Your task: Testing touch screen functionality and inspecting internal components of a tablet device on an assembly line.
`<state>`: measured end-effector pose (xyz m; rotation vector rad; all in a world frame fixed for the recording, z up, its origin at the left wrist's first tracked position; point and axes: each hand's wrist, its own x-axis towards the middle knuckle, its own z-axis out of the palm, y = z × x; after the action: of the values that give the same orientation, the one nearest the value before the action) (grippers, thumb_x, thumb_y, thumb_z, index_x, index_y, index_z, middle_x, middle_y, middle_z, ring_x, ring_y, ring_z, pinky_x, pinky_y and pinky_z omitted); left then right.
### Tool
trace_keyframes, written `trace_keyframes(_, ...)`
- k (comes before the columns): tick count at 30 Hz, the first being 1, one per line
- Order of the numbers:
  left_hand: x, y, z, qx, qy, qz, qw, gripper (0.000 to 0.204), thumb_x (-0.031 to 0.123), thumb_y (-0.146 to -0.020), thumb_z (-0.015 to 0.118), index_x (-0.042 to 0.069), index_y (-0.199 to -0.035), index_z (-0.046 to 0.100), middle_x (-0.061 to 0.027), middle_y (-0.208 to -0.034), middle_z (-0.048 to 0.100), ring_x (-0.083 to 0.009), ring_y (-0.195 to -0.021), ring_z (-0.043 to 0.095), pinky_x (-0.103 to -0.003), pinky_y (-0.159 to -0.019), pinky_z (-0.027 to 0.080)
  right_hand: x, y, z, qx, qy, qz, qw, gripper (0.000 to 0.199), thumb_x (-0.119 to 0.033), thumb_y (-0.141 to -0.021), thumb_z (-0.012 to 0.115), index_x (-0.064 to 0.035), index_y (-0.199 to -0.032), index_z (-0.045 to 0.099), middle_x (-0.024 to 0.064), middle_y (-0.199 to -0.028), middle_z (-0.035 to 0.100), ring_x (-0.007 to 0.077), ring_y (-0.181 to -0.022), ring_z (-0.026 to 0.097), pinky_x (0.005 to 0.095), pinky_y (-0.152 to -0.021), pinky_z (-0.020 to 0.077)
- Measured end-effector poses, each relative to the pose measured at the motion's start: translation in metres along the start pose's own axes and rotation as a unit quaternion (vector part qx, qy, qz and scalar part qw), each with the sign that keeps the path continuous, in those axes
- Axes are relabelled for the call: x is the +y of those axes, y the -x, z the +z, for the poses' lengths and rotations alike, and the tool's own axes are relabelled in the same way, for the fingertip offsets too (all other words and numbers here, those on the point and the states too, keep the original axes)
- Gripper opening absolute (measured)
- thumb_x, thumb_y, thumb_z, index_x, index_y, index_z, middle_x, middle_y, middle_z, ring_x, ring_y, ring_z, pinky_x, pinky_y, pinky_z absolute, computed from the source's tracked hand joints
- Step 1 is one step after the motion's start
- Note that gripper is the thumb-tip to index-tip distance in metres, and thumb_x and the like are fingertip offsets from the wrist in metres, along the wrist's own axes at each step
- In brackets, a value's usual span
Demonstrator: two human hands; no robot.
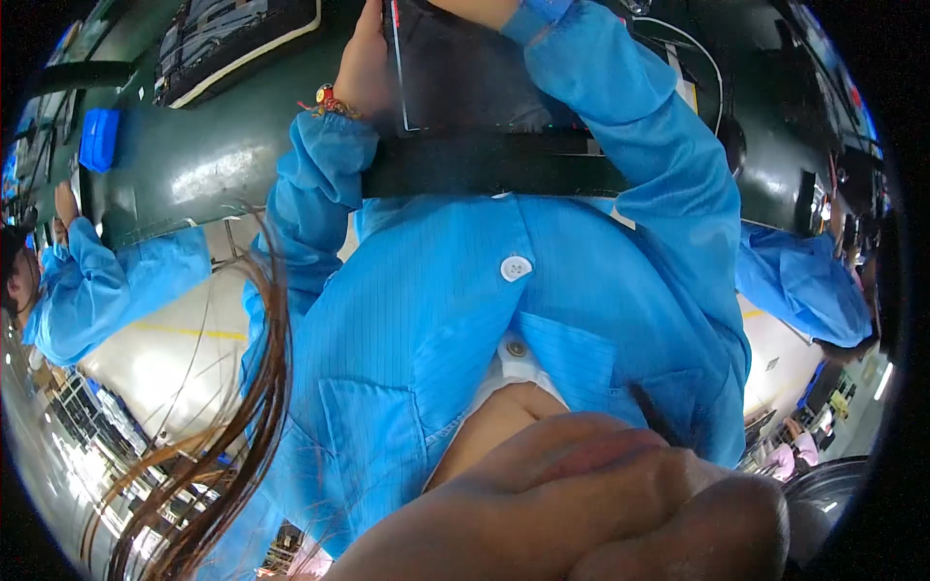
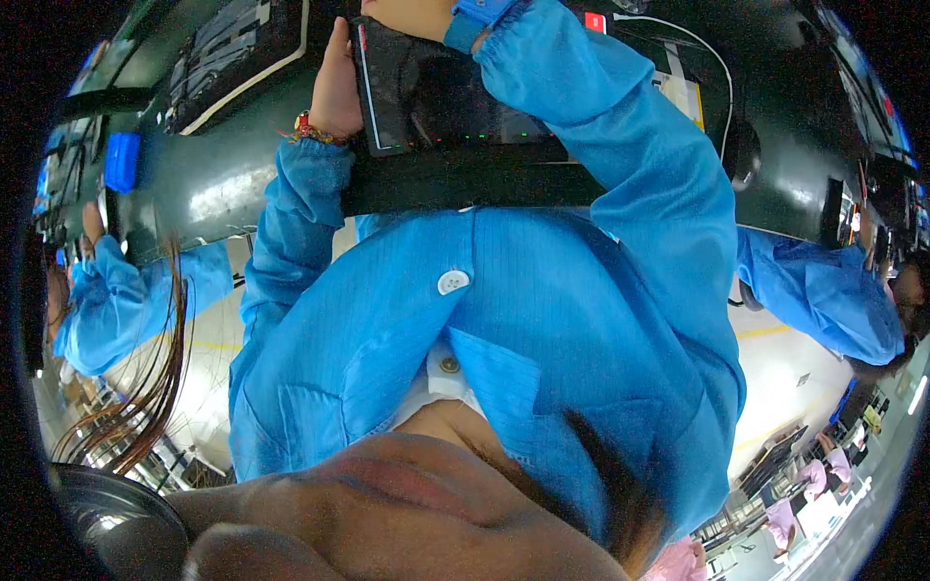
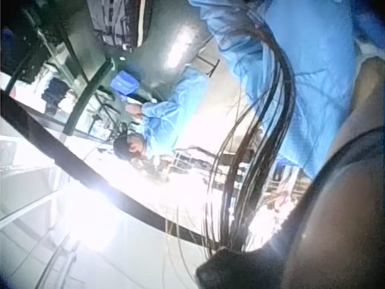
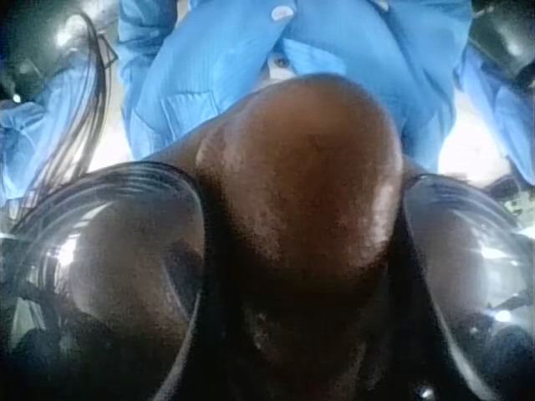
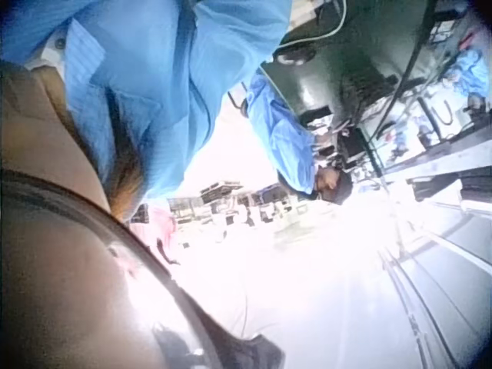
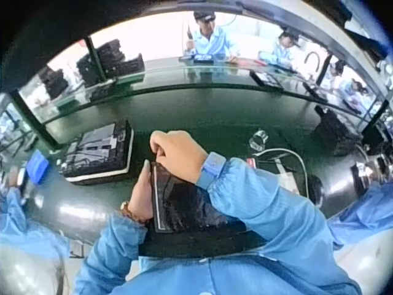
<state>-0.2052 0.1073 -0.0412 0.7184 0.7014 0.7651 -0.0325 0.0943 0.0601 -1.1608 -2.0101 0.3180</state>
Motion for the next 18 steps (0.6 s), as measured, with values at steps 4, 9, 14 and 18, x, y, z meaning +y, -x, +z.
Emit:
trace_keyframes(4, 0.000, -0.004, -0.008, -0.143, 0.102, -0.041, 0.984, 0.054, 0.048, -0.097, 0.036, 0.005, -0.124, 0.053, -0.0110, -0.116, 0.062, -0.0226, -0.102, 0.062, -0.037, -0.088, 0.052, -0.015, 0.012, -0.004, 0.015, 0.034, -0.083, 0.996, 0.010, -0.009, -0.075, 0.058, -0.0047, -0.082, 0.053, 0.0149, -0.069, 0.057, 0.0350, -0.071, 0.056, 0.0436, -0.063, 0.0435)
trace_keyframes(9, 0.000, 0.006, -0.003, -0.187, 0.054, -0.003, 0.981, 0.040, 0.035, -0.097, 0.041, 0.005, -0.120, 0.053, -0.0083, -0.117, 0.060, -0.0215, -0.106, 0.060, -0.038, -0.090, 0.048, -0.030, 0.052, 0.016, -0.140, 0.197, -0.059, 0.968, 0.033, -0.018, -0.076, 0.066, -0.0114, -0.108, 0.059, 0.0125, -0.105, 0.061, 0.0292, -0.098, 0.057, 0.0397, -0.084, 0.0465)
trace_keyframes(14, 0.012, 0.029, 0.031, -0.164, 0.003, 0.031, 0.986, 0.031, 0.012, -0.086, 0.055, 0.003, -0.116, 0.055, -0.0061, -0.111, 0.061, -0.0182, -0.101, 0.059, -0.035, -0.089, 0.047, -0.064, 0.063, -0.042, -0.021, 0.030, -0.116, 0.993, 0.038, -0.021, -0.077, 0.066, -0.0101, -0.112, 0.058, 0.0127, -0.110, 0.060, 0.0276, -0.098, 0.059, 0.0362, -0.083, 0.0486)
trace_keyframes(18, 0.014, 0.024, 0.030, -0.131, -0.176, 0.046, 0.974, 0.029, 0.007, -0.084, 0.059, 0.002, -0.113, 0.056, -0.0066, -0.099, 0.062, -0.0170, -0.091, 0.061, -0.029, -0.079, 0.049, -0.093, 0.069, -0.107, 0.112, -0.196, -0.142, 0.964, 0.039, -0.021, -0.081, 0.064, -0.0063, -0.116, 0.056, 0.0124, -0.116, 0.059, 0.0234, -0.102, 0.058, 0.0334, -0.088, 0.0469)
